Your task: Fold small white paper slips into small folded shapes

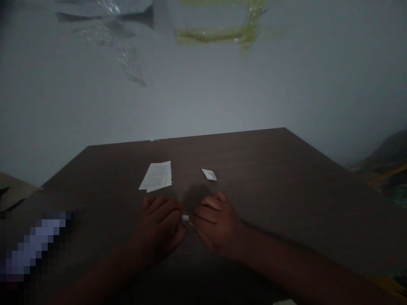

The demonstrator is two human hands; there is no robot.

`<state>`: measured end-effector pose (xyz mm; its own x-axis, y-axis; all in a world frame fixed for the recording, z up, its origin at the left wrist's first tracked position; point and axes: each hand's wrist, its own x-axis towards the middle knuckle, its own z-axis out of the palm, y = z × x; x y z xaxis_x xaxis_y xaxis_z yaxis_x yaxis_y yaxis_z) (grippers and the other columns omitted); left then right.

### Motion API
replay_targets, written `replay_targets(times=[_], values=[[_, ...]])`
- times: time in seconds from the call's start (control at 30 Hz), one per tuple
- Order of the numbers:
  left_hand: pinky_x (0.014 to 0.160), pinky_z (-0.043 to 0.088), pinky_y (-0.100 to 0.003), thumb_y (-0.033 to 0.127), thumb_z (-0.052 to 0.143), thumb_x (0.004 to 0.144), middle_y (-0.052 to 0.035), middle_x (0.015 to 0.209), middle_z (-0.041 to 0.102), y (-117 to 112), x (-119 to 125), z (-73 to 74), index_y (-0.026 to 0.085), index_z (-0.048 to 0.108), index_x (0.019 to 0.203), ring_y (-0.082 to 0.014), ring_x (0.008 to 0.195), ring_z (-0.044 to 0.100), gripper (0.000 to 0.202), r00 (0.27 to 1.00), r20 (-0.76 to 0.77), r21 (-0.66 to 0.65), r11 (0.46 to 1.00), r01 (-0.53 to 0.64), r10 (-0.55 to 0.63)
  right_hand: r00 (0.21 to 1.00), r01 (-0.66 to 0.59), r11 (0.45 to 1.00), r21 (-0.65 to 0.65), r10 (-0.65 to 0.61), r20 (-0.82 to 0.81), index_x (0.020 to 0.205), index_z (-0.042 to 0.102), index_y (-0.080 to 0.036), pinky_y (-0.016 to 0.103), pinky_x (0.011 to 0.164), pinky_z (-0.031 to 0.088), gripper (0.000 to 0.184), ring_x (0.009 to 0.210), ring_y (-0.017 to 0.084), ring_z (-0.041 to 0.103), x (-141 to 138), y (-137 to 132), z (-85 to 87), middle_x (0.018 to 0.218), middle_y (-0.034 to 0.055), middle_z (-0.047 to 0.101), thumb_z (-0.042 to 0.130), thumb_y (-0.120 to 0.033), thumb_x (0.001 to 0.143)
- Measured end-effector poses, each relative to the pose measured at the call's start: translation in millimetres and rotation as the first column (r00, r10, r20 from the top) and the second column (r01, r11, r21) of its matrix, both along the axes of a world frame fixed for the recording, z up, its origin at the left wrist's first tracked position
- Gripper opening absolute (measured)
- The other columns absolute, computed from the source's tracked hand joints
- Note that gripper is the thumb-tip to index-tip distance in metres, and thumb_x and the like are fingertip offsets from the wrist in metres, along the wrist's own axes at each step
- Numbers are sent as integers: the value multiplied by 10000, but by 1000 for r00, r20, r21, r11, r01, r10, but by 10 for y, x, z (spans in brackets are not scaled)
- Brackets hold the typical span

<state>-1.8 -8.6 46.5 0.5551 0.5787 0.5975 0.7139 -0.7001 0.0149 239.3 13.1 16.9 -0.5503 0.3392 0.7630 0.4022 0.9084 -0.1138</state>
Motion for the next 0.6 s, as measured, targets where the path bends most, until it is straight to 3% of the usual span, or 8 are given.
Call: replay_targets(times=[0.23, 0.4, 0.6], values=[[868, 447, -427, 46, 646, 949, -30, 943, 806, 160, -280, 37, 248, 616, 872, -268, 922, 701, 218, 993, 9, -24, 993, -120, 120, 997, 68, 998, 18, -67, -32, 1145, 800, -183, 430, 836, 521, 143, 921, 235, 724, 88, 70, 11, 996, 47, 866, 673, -118, 1156], [854, 474, -432, 62, 654, 1005, -31, 992, 841, 76, -136, -11, 235, 675, 948, -254, 913, 735, 183, 998, 68, 17, 1000, 13, -14, 998, 55, 998, 3, -55, 6, 1120, 807, -205, 438, 835, 496, 131, 907, 237, 725, 37, 67, -13, 962, 31, 858, 707, -121, 1130], [851, 529, -451, -7, 716, 931, -25, 1042, 856, -76, 69, 33, 234, 729, 1012, -265, 911, 752, 255, 999, 13, -73, 997, 38, -37, 1000, 29, 999, 20, -30, 11, 1058, 811, -214, 447, 787, 483, 172, 865, 245, 730, -41, 27, -39, 918, 31, 844, 708, -76, 1057]])
